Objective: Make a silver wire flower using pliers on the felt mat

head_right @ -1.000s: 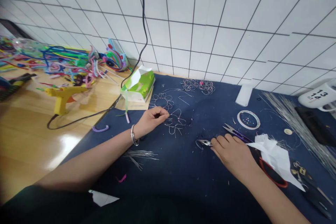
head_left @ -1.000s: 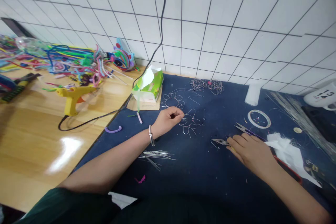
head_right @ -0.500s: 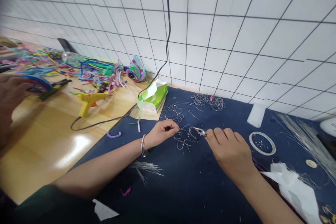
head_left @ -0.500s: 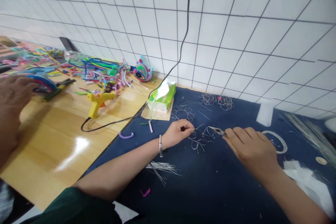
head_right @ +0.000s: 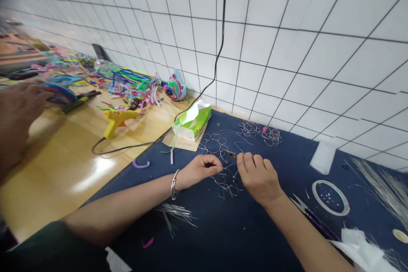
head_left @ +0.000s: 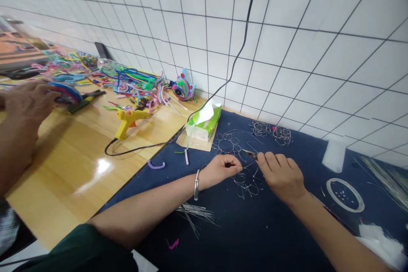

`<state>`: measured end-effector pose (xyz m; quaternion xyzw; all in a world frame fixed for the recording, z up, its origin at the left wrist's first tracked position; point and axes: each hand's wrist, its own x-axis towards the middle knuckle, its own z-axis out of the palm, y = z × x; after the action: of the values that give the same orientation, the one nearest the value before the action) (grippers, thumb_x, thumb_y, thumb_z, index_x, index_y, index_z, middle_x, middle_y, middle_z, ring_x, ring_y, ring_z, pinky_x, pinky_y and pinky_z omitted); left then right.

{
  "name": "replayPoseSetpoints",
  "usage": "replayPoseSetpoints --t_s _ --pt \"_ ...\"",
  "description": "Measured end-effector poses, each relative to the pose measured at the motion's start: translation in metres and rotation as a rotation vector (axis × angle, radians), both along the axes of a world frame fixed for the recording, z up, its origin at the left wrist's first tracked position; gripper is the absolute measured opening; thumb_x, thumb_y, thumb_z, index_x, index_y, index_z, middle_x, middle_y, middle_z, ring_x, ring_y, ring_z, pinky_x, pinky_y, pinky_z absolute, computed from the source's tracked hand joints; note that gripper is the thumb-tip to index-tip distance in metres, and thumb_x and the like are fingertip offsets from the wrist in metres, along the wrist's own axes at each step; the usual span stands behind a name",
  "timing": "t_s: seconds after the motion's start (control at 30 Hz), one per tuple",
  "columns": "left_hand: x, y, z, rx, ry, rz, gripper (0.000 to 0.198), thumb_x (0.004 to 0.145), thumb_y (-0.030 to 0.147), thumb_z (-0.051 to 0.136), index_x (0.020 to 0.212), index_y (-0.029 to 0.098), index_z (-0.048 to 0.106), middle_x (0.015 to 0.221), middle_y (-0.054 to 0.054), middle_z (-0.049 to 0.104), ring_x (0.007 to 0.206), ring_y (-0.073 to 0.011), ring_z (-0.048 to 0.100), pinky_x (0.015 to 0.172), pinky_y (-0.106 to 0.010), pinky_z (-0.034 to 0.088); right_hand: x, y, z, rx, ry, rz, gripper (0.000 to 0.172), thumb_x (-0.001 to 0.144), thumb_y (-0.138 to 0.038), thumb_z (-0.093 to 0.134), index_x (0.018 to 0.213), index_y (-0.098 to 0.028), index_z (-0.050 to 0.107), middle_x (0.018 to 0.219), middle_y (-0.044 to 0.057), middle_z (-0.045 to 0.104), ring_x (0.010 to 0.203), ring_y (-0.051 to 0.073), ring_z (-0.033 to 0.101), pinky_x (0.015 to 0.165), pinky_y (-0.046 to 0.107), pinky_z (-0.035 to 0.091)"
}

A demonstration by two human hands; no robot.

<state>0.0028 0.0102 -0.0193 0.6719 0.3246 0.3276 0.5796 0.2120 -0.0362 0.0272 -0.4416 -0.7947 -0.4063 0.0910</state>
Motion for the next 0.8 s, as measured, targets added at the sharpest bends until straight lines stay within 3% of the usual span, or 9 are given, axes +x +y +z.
replayPoseSetpoints --t_s 0.17,0.43,0.8 --pt "0.001 -0.001 -0.001 -0.034 -0.004 0.045 0.019 0.077 0.03 0.058 0.078 0.012 0.062 0.066 0.001 0.052 0.058 -0.0071 0.042 0.056 -0.02 0.034 -0.004 -0.001 -0.009 -0.013 0.009 -0.002 0.024 0.083 -0.024 0.053 0.105 -0.017 0.059 0.086 0.005 0.061 0.07 0.014 0.041 0.061 0.032 0.023" --pt "0.001 -0.001 -0.001 -0.081 -0.017 0.056 0.019 0.077 0.031 0.058 0.078 0.012 0.061 0.063 0.002 0.051 0.057 -0.0068 0.041 0.055 -0.02 0.033 -0.003 -0.005 -0.01 0.01 0.01 0.042 0.025 0.082 -0.022 0.055 0.106 -0.019 0.059 0.088 0.004 0.061 0.071 0.014 0.042 0.061 0.031 0.025" --pt "0.003 0.0 -0.002 -0.092 -0.007 0.08 0.02 0.076 0.032 0.058 0.077 0.012 0.061 0.061 0.002 0.05 0.055 -0.0067 0.041 0.052 -0.019 0.033 -0.006 -0.01 -0.014 -0.039 0.065 -0.007 0.028 0.081 -0.028 0.057 0.108 -0.02 0.058 0.09 0.004 0.061 0.073 0.015 0.044 0.062 0.031 0.026"
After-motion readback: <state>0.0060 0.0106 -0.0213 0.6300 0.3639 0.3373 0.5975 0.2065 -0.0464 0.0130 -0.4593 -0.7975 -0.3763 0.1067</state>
